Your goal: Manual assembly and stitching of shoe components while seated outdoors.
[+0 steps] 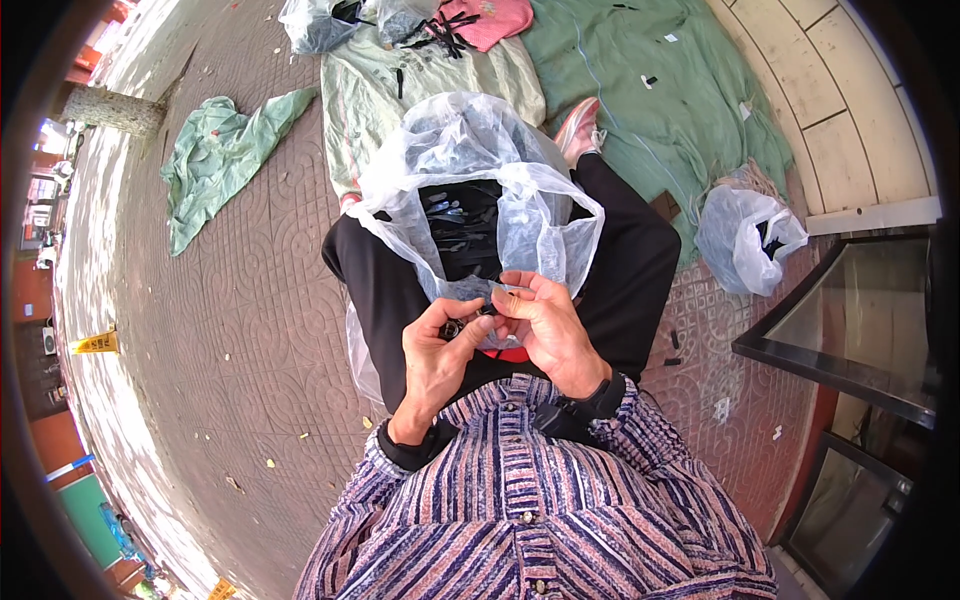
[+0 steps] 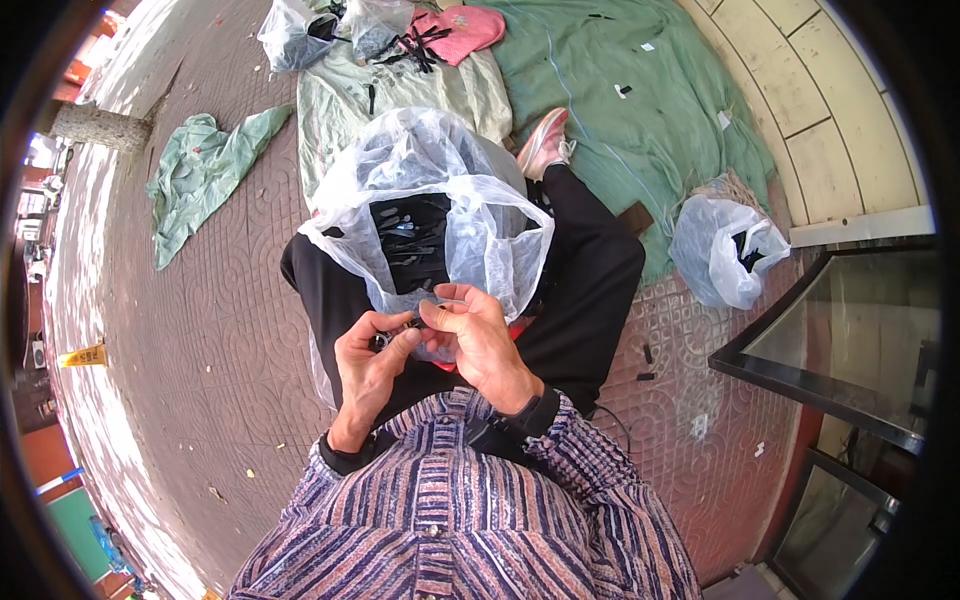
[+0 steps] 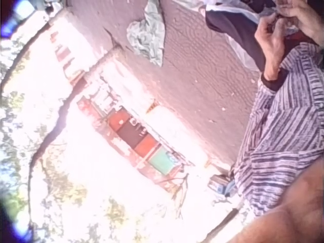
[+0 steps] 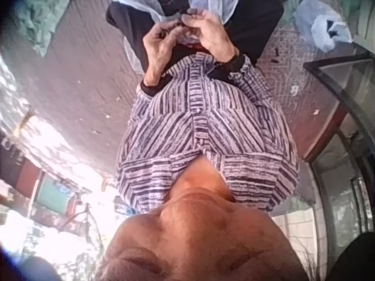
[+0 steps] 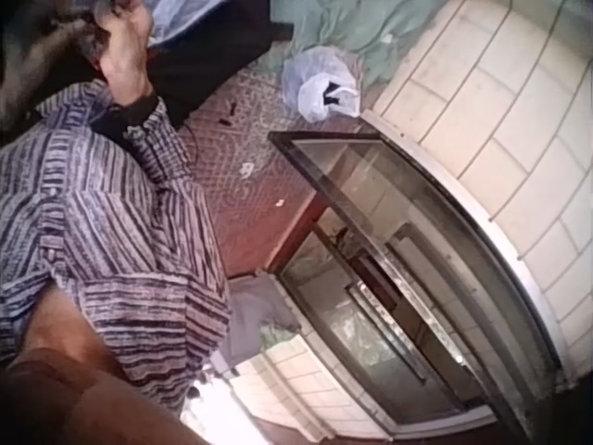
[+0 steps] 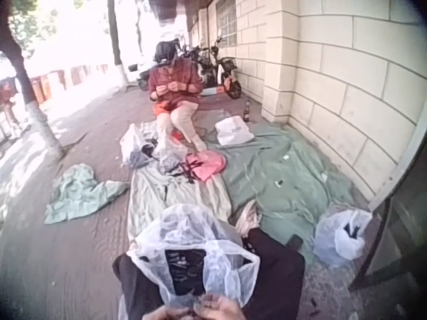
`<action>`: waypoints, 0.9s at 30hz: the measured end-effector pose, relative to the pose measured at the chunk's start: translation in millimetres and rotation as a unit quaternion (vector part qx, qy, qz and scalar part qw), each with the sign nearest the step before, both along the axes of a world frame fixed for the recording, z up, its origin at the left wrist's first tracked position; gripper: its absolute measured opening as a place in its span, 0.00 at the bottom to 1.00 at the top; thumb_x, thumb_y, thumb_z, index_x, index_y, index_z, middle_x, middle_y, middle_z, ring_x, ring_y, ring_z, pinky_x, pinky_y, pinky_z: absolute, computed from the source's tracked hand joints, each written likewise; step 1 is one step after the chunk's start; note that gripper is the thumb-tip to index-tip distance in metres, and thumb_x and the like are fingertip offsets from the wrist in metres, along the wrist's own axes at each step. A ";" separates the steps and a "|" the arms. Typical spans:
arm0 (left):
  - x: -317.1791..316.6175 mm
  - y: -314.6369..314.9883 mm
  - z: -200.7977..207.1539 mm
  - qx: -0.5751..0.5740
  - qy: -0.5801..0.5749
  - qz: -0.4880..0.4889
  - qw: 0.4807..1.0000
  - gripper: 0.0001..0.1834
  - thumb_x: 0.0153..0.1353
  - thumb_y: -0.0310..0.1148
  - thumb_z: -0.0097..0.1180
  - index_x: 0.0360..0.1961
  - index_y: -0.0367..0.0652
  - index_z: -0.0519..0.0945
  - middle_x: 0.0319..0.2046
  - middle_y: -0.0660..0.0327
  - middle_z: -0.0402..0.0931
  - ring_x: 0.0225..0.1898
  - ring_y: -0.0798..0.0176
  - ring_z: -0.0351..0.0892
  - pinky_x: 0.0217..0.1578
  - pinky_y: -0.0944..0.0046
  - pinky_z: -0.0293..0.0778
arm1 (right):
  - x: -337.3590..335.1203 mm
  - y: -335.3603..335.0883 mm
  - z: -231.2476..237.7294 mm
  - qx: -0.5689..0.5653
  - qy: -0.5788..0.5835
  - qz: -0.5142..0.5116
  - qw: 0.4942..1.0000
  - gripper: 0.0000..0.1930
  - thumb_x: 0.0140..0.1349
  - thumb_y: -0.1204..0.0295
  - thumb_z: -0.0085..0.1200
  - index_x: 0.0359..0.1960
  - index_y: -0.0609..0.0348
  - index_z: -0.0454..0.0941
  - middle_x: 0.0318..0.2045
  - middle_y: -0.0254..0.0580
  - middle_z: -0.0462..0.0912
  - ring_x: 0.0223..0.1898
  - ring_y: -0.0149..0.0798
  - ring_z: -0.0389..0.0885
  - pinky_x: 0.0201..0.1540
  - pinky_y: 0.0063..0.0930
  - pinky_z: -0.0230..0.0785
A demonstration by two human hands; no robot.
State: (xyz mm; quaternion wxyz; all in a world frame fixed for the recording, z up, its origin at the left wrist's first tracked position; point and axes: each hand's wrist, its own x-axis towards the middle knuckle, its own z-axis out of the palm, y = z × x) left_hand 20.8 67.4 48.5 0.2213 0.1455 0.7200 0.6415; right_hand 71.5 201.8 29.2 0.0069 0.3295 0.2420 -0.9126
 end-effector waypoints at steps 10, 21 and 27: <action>2.6 4.9 5.4 0.020 -0.159 0.038 0.986 0.08 0.58 0.25 0.50 0.38 0.34 0.77 0.15 0.71 0.67 0.14 0.81 0.59 0.14 0.79 0.53 | -1.4 -3.5 11.1 0.177 0.013 -0.009 0.984 0.25 0.49 0.79 0.60 0.46 0.69 0.59 0.23 0.43 0.76 0.19 0.33 0.75 0.20 0.21 0.66; -4.8 -4.1 3.5 0.061 -0.288 0.000 0.956 0.05 0.56 0.23 0.51 0.33 0.35 0.77 0.17 0.66 0.72 0.13 0.81 0.60 0.14 0.79 0.52 | 1.6 0.7 11.0 0.082 -0.026 0.014 0.996 0.25 0.49 0.80 0.60 0.45 0.66 0.57 0.23 0.43 0.74 0.18 0.34 0.75 0.21 0.23 0.67; -8.0 -6.6 5.5 0.053 -0.297 -0.012 0.953 0.04 0.55 0.22 0.52 0.33 0.35 0.77 0.18 0.65 0.74 0.13 0.81 0.61 0.13 0.80 0.52 | 2.2 -0.6 10.1 0.073 -0.046 0.014 0.996 0.26 0.49 0.80 0.59 0.45 0.64 0.56 0.22 0.41 0.74 0.19 0.35 0.75 0.21 0.24 0.67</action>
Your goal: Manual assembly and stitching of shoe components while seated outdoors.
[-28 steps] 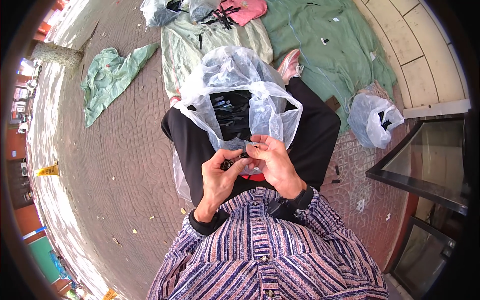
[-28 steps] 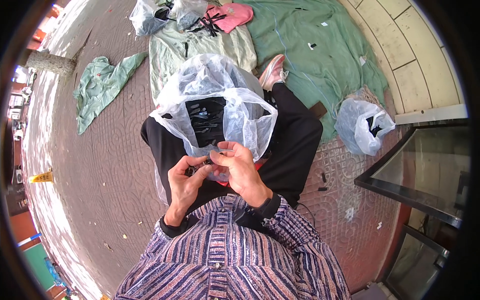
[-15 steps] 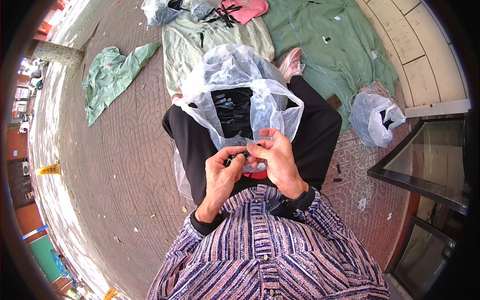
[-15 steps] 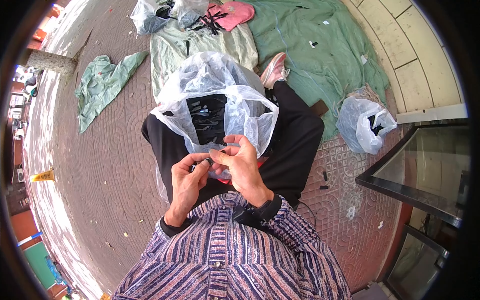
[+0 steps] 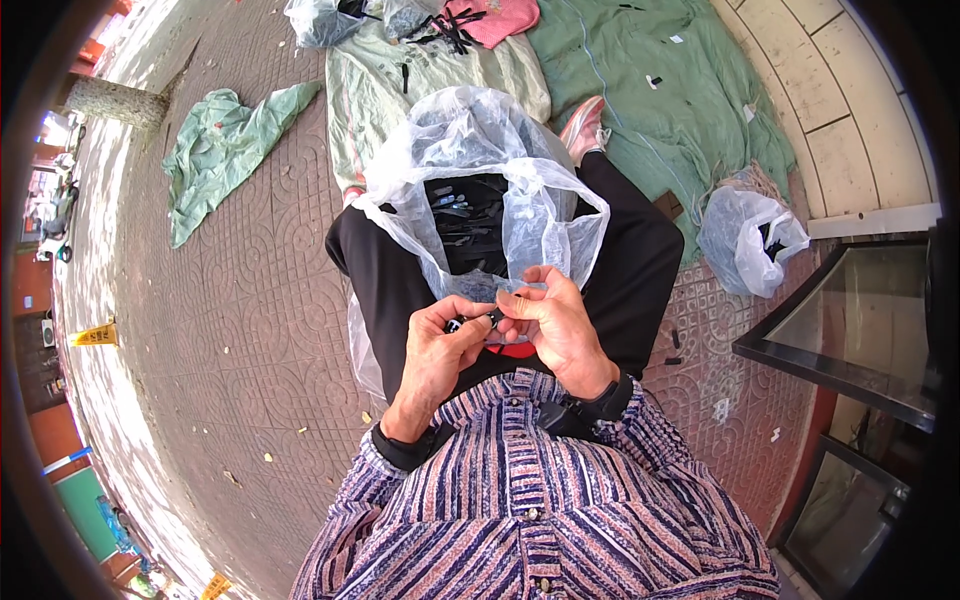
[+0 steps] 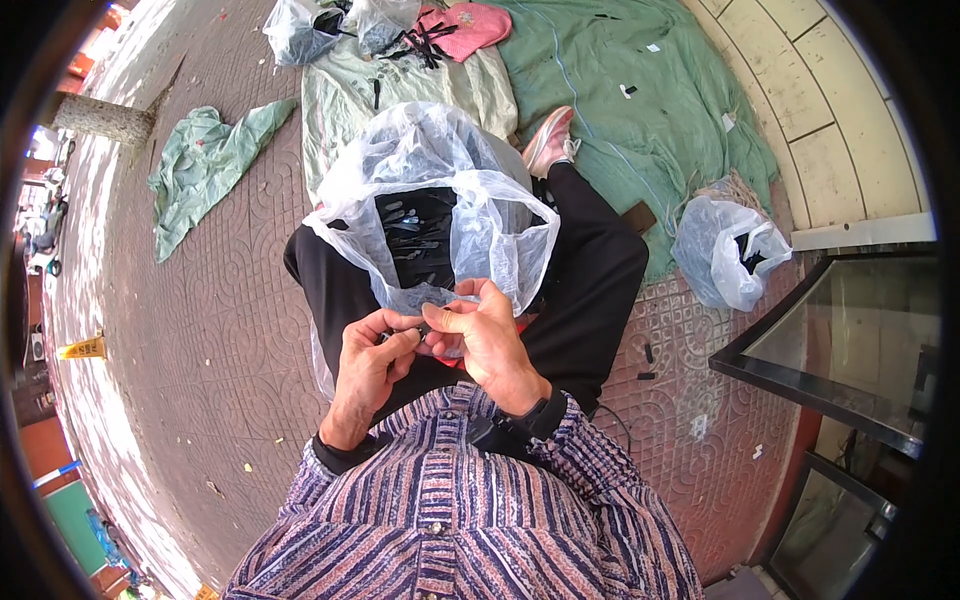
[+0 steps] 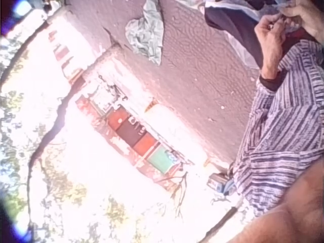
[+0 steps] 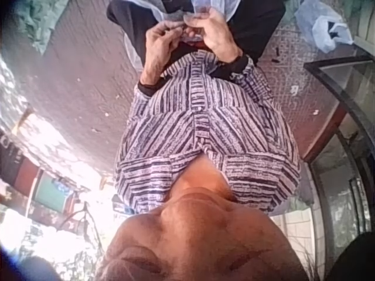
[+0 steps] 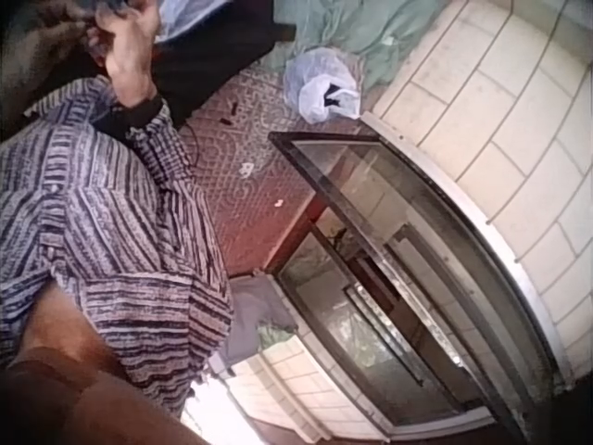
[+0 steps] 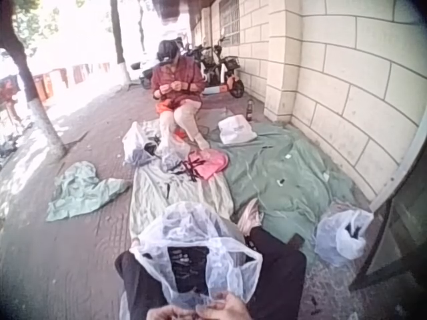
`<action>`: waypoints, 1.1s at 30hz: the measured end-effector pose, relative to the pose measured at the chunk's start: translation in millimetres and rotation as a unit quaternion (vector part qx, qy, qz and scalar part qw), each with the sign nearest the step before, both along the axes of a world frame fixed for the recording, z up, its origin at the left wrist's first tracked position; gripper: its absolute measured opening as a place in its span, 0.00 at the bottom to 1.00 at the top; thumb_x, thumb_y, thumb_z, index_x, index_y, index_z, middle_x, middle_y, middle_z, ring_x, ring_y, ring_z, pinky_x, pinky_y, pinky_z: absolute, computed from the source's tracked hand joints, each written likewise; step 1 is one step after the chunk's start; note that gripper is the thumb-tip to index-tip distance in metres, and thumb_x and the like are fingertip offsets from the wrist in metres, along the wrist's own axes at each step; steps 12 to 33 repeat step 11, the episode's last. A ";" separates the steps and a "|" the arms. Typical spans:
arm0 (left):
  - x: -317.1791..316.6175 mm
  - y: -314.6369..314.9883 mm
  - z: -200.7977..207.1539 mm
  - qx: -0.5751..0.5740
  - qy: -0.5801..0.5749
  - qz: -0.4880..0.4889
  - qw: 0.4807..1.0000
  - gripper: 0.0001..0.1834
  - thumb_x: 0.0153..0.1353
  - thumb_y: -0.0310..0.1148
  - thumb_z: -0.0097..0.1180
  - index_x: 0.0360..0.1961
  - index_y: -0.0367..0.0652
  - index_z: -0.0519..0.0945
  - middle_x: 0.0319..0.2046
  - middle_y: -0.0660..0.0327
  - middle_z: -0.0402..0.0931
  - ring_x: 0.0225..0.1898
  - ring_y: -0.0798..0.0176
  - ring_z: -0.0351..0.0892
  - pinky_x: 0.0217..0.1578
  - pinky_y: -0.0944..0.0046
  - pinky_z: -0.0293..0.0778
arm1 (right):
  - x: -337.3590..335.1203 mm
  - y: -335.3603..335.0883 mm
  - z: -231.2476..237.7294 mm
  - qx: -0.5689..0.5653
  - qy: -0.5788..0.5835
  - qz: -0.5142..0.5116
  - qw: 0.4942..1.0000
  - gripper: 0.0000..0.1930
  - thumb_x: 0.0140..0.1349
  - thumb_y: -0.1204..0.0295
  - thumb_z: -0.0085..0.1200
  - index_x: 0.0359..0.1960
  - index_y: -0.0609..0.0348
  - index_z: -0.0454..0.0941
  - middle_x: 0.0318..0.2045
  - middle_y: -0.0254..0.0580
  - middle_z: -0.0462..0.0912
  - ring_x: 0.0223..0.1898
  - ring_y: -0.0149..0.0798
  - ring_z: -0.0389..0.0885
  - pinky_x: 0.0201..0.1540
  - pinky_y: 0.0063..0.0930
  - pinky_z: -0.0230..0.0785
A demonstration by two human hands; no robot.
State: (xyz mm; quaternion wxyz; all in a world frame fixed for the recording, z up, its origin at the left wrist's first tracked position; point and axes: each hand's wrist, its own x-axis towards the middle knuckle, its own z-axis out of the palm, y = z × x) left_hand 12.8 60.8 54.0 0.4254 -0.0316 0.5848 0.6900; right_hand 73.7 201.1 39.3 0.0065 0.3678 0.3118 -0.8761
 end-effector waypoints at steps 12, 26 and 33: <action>8.2 7.7 -8.3 -0.076 0.166 0.018 0.983 0.06 0.55 0.27 0.55 0.32 0.34 0.77 0.18 0.66 0.74 0.16 0.79 0.66 0.17 0.80 0.62 | -0.8 -24.3 10.1 0.278 0.083 -0.036 0.956 0.23 0.47 0.80 0.60 0.37 0.59 0.56 0.21 0.43 0.75 0.18 0.33 0.76 0.20 0.23 0.71; 8.2 7.7 -8.3 -0.076 0.166 0.018 0.983 0.06 0.55 0.27 0.55 0.32 0.34 0.77 0.18 0.66 0.74 0.16 0.79 0.66 0.17 0.80 0.62 | -0.8 -24.3 10.1 0.278 0.083 -0.036 0.956 0.23 0.47 0.80 0.60 0.37 0.59 0.56 0.21 0.43 0.75 0.18 0.33 0.76 0.20 0.23 0.71; 8.2 7.7 -8.3 -0.076 0.166 0.018 0.983 0.06 0.55 0.27 0.55 0.32 0.34 0.77 0.18 0.66 0.74 0.16 0.79 0.66 0.17 0.80 0.62 | -0.8 -24.3 10.1 0.278 0.083 -0.036 0.956 0.23 0.47 0.80 0.60 0.37 0.59 0.56 0.21 0.43 0.75 0.18 0.33 0.76 0.20 0.23 0.71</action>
